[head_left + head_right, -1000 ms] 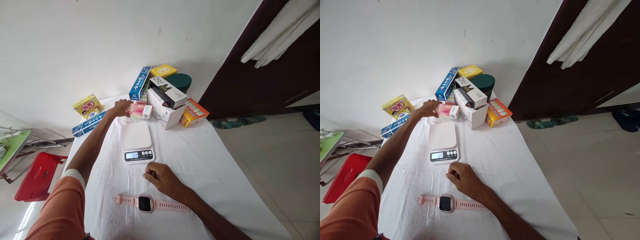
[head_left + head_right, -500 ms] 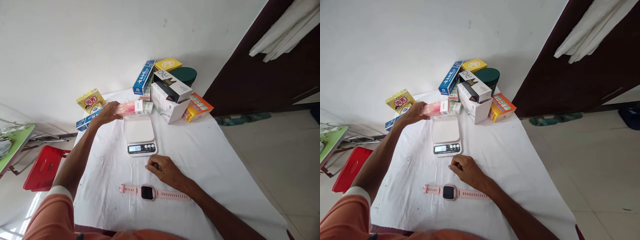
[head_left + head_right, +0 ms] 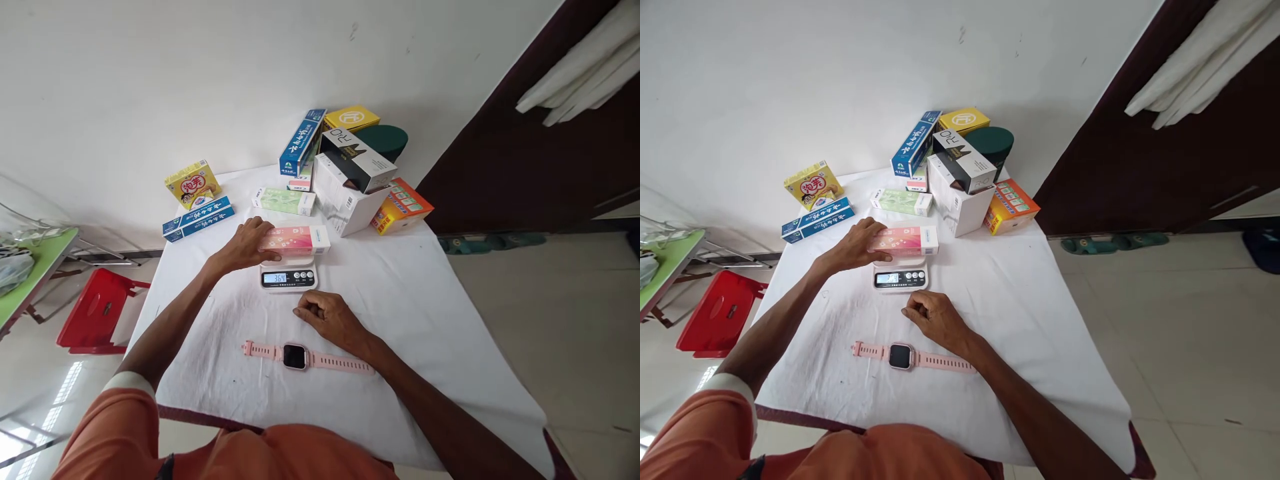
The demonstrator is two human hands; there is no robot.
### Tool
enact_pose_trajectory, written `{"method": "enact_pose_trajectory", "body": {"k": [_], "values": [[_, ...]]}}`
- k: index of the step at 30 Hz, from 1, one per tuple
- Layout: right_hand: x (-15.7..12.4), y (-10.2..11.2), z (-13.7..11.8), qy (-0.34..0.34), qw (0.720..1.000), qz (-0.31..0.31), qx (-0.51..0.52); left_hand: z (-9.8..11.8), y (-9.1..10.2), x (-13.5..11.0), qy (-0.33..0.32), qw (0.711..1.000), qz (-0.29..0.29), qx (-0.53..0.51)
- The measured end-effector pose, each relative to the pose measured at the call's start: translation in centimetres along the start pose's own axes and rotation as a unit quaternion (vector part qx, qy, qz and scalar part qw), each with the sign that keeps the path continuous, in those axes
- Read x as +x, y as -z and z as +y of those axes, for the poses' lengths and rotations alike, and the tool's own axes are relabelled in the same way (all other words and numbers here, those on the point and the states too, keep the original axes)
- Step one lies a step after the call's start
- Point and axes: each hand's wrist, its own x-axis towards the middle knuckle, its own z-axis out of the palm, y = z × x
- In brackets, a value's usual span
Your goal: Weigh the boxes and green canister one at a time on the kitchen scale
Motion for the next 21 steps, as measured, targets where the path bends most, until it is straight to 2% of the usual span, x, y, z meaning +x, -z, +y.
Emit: {"method": "enact_pose_trajectory", "body": {"k": [8, 10, 12, 14, 16, 17, 19, 21], "values": [[0.0, 0.1, 0.0, 0.006, 1.0, -0.001, 0.004, -0.1, -0.4, -0.4, 0.028, 1.0, -0.003, -0.008], [-0.1, 0.2, -0.1, 0.01, 1.0, -0.007, 0.005, -0.3, -0.4, -1.3, 0.022, 0.998, 0.032, -0.04], [-0.1, 0.4, -0.2, 0.01, 1.0, -0.018, 0.01, -0.7, -0.8, -2.5, 0.023, 0.99, 0.104, -0.097], [-0.2, 0.6, -0.3, 0.006, 0.999, -0.031, 0.021, -1.3, -1.8, -4.0, 0.07, 0.96, 0.212, -0.169], [-0.3, 0.8, -0.4, 0.002, 0.999, -0.044, 0.029, -2.2, -3.4, -5.5, 0.161, 0.906, 0.309, -0.24], [-0.3, 0.8, -0.4, 0.001, 0.998, -0.049, 0.031, -2.8, -4.2, -6.1, 0.206, 0.878, 0.339, -0.267], [-0.3, 0.8, -0.4, -0.001, 0.998, -0.057, 0.034, -3.9, -5.7, -7.1, 0.262, 0.839, 0.363, -0.309], [-0.3, 0.9, -0.5, -0.004, 0.998, -0.06, 0.034, -4.7, -6.7, -7.6, 0.278, 0.826, 0.365, -0.329]]}}
